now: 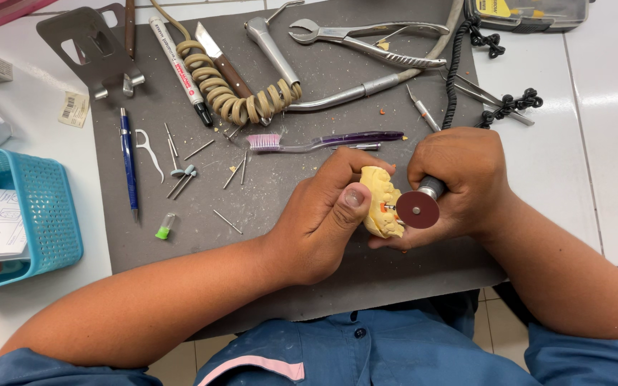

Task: The person uses a rotary grinding tool with a disc attachment to grind and smooth the surface of a yellow dental cast held in the left hand. The person repeatedly repositions the cast to access different areas while grinding.

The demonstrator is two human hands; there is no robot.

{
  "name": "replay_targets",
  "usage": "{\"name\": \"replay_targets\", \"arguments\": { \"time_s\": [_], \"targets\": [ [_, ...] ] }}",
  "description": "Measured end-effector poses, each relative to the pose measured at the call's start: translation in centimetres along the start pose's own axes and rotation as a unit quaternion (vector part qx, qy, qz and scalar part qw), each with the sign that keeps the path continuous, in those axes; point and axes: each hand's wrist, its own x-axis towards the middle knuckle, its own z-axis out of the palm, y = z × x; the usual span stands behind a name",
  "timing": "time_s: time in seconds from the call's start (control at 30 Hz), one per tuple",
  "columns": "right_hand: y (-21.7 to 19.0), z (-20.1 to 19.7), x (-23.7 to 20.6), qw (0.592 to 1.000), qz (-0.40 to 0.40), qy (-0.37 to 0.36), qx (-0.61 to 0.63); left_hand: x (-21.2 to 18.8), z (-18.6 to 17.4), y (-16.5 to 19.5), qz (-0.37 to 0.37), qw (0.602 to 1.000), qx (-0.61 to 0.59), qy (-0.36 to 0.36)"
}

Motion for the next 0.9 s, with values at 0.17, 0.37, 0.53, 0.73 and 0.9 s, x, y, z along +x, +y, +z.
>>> {"name": "replay_targets", "arguments": {
  "time_s": [0.17, 0.37, 0.53, 0.73, 0.9],
  "targets": [
    [-0.02, 0.02, 0.04, 1.000, 0.003, -0.002, 0.003, 0.04, -0.10, 0.17, -0.010, 1.000, 0.007, 0.000],
    [-0.10, 0.03, 0.00, 1.000, 0.008, -0.004, 0.003, 0.00, -0.11, 0.26, -0.015, 1.000, 0.005, 0.000],
    [-0.09, -0.08, 0.03, 1.000, 0.008, -0.007, 0.004, 0.09, 0.01, 0.27, -0.001, 1.000, 0.010, 0.005],
    [-0.13, 0.03, 0.06, 1.000, 0.010, -0.006, 0.004, 0.10, -0.10, 0.40, 0.005, 1.000, 0.019, 0.005],
    [-0.20, -0.15, 0.01, 1.000, 0.013, -0.011, 0.004, 0.08, -0.14, 0.57, -0.008, 1.000, 0.000, -0.002]
  ]
}}
